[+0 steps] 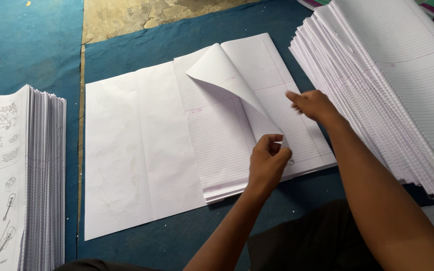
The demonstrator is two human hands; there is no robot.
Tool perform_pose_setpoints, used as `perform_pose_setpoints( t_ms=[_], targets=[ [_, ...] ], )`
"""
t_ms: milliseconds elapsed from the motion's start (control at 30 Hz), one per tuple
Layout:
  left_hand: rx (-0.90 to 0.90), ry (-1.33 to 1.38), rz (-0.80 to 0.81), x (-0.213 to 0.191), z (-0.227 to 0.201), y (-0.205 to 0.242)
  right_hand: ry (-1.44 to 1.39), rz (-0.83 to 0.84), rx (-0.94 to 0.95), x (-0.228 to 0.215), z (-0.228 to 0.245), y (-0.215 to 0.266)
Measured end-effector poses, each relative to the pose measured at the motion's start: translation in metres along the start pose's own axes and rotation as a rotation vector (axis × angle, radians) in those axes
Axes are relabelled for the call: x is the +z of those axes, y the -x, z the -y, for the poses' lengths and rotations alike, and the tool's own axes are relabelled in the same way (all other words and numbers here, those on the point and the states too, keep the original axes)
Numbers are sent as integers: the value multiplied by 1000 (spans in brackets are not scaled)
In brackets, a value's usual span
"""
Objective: The person inserts a stack of printed pages into a larger notebook cover, aligns the edges, and folds the cover around the pages. This process is repeated multiple times with different stacks of pages and covers.
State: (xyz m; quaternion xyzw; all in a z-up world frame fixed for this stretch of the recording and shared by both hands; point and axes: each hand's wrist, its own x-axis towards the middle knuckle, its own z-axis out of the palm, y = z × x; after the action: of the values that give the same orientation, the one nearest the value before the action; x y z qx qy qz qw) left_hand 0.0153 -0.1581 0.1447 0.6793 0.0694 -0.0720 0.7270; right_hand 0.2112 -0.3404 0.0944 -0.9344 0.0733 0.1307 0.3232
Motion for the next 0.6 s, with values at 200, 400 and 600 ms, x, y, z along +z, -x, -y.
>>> perform_pose_setpoints(
  t_ms=[200,400,600],
  targets=[
    [13,-34,-2,22,-6,-8,-115,219,-112,-26,48,44],
    [64,107,77,21,23,-22,169,191,-122,-42,47,58],
    [-127,-32,-252,-6,78,-30,386,-6,15,-47,15,46]
  ],
)
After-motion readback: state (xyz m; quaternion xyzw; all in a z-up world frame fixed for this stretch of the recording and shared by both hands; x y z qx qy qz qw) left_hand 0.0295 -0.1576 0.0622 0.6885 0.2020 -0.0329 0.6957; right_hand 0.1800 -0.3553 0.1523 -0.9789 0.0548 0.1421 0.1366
